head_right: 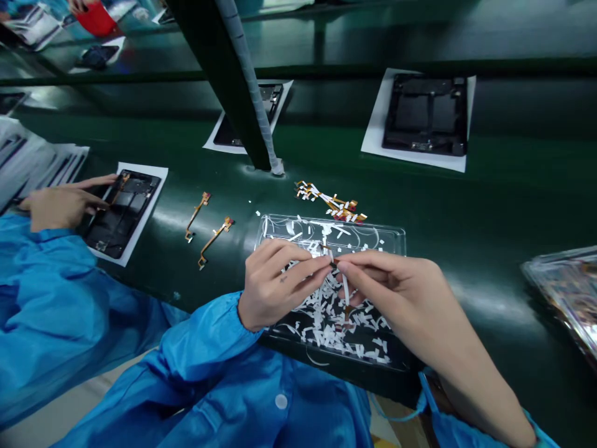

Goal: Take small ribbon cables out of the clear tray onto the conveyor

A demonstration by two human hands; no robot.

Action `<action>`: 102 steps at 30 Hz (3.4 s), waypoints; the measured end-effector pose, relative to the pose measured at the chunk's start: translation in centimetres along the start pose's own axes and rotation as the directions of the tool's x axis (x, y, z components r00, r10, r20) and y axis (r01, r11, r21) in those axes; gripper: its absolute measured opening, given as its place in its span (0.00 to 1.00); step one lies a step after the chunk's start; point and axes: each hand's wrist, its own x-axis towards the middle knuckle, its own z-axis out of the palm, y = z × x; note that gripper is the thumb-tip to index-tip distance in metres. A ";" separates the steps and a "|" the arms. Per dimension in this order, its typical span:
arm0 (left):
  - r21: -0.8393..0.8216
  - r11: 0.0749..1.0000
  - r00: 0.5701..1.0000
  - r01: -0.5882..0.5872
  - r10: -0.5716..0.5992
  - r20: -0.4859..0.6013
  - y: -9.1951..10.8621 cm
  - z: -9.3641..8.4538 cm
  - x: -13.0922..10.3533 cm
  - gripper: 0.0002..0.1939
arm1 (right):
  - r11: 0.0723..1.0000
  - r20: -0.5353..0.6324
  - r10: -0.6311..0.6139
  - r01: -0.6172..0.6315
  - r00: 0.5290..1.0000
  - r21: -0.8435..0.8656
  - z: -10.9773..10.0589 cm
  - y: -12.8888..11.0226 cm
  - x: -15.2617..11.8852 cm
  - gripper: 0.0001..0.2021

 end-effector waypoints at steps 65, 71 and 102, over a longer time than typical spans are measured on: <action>-0.396 0.845 0.932 0.360 -0.308 0.190 -0.3 -0.9 0.4 0.05 | 0.976 0.064 -0.109 0.118 0.992 -0.180 -0.2 -0.4 -1.3 0.14; -0.611 0.573 0.836 0.546 -0.330 0.438 -1.2 -0.9 1.2 0.09 | 0.979 0.070 -0.133 0.142 0.989 -0.149 0.0 -0.6 -0.6 0.15; -0.106 0.993 0.981 0.045 -0.024 0.190 0.0 -1.9 0.8 0.05 | 0.914 0.120 -0.302 0.323 0.946 -0.245 1.2 -0.1 -1.1 0.11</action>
